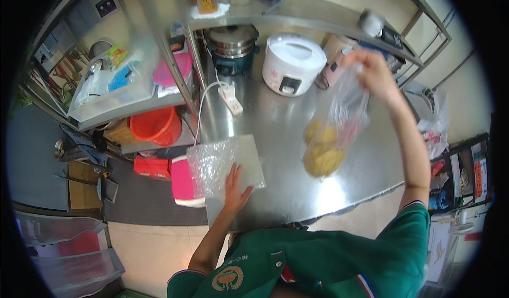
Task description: The person flips round dough pieces on a flat griddle using tongs, then moves to a counter to wrap cooked bread in paper and place it into a plastic bag. The person also handles a digital scale and a kettle during the process.
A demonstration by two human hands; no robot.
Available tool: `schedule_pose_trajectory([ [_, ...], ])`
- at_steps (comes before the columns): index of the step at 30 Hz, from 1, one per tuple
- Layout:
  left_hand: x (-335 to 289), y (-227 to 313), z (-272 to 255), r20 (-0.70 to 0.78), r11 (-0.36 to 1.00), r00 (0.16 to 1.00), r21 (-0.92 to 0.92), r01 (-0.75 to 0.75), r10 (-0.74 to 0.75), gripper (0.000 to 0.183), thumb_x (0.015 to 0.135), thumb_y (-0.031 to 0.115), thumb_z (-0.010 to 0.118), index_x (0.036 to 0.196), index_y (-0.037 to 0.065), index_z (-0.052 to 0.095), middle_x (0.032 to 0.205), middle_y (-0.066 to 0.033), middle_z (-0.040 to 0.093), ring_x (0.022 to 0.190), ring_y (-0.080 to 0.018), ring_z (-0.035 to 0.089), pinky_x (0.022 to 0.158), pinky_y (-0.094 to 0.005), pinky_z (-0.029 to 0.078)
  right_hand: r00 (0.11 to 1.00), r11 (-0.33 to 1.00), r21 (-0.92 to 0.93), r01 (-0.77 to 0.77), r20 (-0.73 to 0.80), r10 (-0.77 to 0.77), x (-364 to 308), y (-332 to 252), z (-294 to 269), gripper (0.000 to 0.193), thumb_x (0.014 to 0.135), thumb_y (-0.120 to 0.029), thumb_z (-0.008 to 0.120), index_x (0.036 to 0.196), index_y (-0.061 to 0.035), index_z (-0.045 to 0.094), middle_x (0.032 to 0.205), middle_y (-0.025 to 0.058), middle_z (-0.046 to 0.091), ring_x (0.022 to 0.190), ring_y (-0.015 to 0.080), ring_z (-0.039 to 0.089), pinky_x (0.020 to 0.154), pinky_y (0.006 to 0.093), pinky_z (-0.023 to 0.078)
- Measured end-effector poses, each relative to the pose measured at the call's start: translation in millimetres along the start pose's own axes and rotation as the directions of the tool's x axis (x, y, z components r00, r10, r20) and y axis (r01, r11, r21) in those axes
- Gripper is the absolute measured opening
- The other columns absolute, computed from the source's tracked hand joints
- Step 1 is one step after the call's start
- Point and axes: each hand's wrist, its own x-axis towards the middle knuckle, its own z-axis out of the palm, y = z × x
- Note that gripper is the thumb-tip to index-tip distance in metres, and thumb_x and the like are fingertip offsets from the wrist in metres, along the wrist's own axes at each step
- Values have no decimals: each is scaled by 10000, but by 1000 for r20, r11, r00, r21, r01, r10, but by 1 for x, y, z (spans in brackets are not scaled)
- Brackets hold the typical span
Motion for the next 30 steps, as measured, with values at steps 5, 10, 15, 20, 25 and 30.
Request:
schedule_pose_trajectory([
  [5,29,110,25,30,868,958,-432,-246,286,763,796,140,704,1435,4,308,1463,-229,331,1328,-382,371,1094,-410,312,994,989,145,-1,104,-15,-124,20,90,141,783,76,605,887,21,682,837,62,680,762,136,630,659,258,497],
  [10,37,171,60,286,929,923,-334,-156,258,388,838,110,640,1198,-7,554,1173,-196,554,1052,-349,561,914,-367,455,985,991,55,122,113,-128,-187,41,107,149,739,55,652,871,1,695,822,109,662,763,287,637,651,322,519],
  [15,-3,154,61,156,566,988,-816,119,18,147,910,56,546,991,-19,643,899,-68,627,847,-196,604,696,-337,476,987,991,-110,75,151,-58,-252,65,106,277,666,56,669,933,-17,687,892,117,648,762,289,643,649,345,522],
  [20,-28,122,18,202,209,928,-939,275,-312,121,938,134,544,907,29,596,946,-82,605,845,-161,549,796,-318,430,896,873,-471,-122,327,302,-309,73,94,389,732,-18,652,1120,-31,625,1016,134,648,939,329,626,802,370,518],
  [25,-41,122,11,189,316,915,-897,309,-357,119,947,156,558,963,42,585,984,-72,599,910,-156,546,857,-324,427,984,943,-303,139,149,-97,-307,69,140,675,751,-198,728,1353,-49,461,1196,175,594,1152,351,542,1072,471,346],
  [30,-52,122,28,99,523,949,-815,251,-300,173,941,101,567,1107,51,554,1149,-63,576,1025,-111,536,917,-271,417,987,808,-588,21,144,79,-296,73,154,700,733,-281,757,1341,-79,475,1343,147,484,1282,315,425,1133,590,150],
])
